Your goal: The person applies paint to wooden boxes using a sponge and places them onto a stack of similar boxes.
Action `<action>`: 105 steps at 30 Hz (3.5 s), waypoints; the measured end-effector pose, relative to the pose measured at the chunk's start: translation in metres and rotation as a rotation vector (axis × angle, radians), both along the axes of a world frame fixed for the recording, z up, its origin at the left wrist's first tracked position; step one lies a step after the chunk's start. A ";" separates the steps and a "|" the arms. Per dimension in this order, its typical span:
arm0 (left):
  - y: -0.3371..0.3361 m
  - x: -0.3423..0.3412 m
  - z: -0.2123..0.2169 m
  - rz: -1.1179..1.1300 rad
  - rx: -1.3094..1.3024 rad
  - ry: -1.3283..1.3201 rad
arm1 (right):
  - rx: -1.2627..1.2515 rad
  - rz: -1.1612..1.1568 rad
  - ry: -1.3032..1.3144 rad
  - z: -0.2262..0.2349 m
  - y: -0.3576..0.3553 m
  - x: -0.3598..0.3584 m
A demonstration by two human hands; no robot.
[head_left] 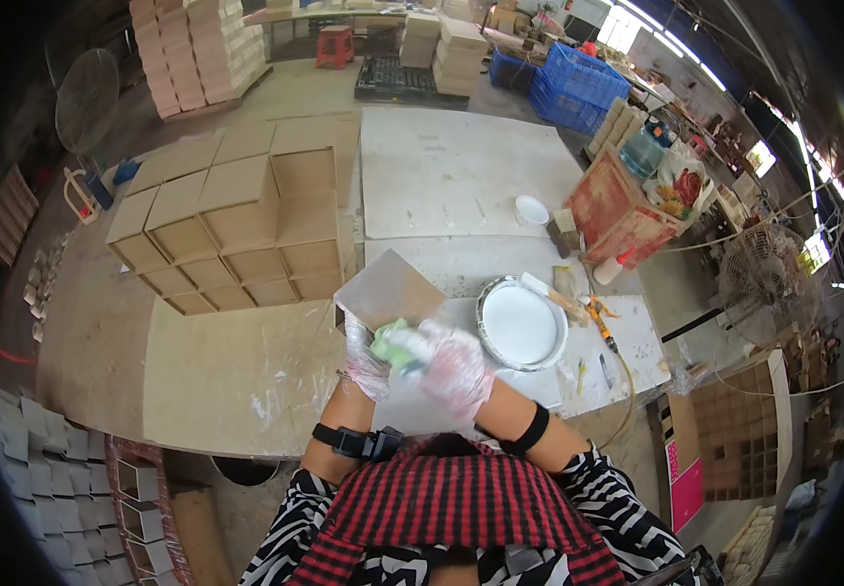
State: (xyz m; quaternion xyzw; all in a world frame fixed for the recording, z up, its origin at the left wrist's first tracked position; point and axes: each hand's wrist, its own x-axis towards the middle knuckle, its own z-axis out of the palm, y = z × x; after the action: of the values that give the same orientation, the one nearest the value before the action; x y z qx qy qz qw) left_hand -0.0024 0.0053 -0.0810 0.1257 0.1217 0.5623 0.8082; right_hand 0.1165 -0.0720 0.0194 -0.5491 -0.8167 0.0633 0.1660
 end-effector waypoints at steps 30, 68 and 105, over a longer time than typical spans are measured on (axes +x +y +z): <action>0.008 0.010 -0.024 -0.176 0.152 0.280 | -0.073 -0.054 0.125 0.022 0.053 0.065; 0.005 0.011 0.016 -0.326 0.379 0.432 | -0.022 0.578 -0.201 0.001 0.049 0.041; 0.020 -0.007 -0.043 -0.489 0.072 0.245 | 0.022 0.243 -0.093 0.021 0.067 0.012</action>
State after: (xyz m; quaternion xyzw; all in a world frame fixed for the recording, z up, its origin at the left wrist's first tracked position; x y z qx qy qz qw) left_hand -0.0090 0.0253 -0.1236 0.2471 0.1644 0.3351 0.8942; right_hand 0.1284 -0.0053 0.0400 -0.4467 -0.8846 0.0481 0.1250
